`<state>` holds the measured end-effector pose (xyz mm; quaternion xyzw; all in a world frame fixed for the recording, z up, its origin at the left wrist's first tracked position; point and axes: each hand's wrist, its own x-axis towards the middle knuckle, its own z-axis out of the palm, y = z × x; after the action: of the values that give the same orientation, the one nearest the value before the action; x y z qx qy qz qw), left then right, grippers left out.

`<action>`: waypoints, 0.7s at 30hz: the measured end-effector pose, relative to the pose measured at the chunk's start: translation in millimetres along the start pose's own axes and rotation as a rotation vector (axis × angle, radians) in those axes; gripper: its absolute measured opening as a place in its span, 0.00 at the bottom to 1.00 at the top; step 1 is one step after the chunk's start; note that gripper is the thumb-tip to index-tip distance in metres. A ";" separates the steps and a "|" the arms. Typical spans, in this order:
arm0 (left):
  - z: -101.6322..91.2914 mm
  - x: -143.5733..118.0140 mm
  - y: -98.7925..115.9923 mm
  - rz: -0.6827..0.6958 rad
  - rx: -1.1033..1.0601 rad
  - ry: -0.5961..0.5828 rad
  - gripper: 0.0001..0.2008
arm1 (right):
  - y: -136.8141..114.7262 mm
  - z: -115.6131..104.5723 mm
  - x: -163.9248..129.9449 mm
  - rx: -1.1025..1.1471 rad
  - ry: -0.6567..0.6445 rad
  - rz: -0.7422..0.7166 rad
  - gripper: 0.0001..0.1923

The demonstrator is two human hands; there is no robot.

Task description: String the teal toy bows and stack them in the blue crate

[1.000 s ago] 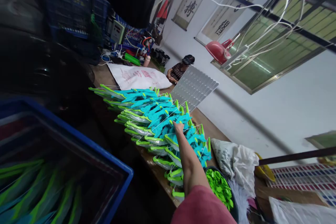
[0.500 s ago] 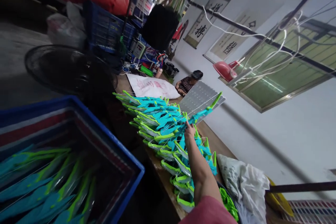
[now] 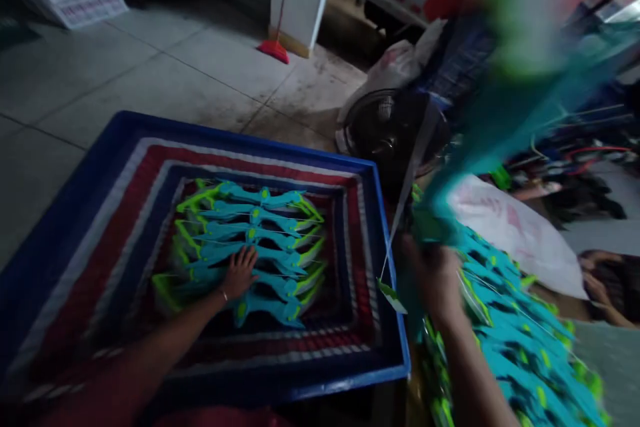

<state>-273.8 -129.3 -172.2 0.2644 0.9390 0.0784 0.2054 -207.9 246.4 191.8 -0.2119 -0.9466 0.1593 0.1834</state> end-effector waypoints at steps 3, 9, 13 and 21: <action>14.3 1.9 -1.6 0.010 -0.038 0.024 0.36 | -63.0 140.0 -14.0 -0.060 -0.321 -0.270 0.15; 42.5 1.1 -9.3 0.035 -0.046 0.097 0.35 | -116.6 372.9 -58.7 -0.269 -0.657 -0.499 0.16; 48.0 -0.8 -9.1 0.040 -0.023 0.126 0.35 | -106.5 435.0 -73.4 -0.359 -0.748 -0.543 0.18; -9.5 14.7 -25.8 0.059 0.016 0.223 0.26 | -109.5 423.8 -61.4 -0.363 -0.883 -0.693 0.15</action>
<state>-301.3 -143.8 -175.2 0.2832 0.9485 0.1057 0.0949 -369.5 29.2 -157.6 0.1681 -0.9595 -0.0015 -0.2261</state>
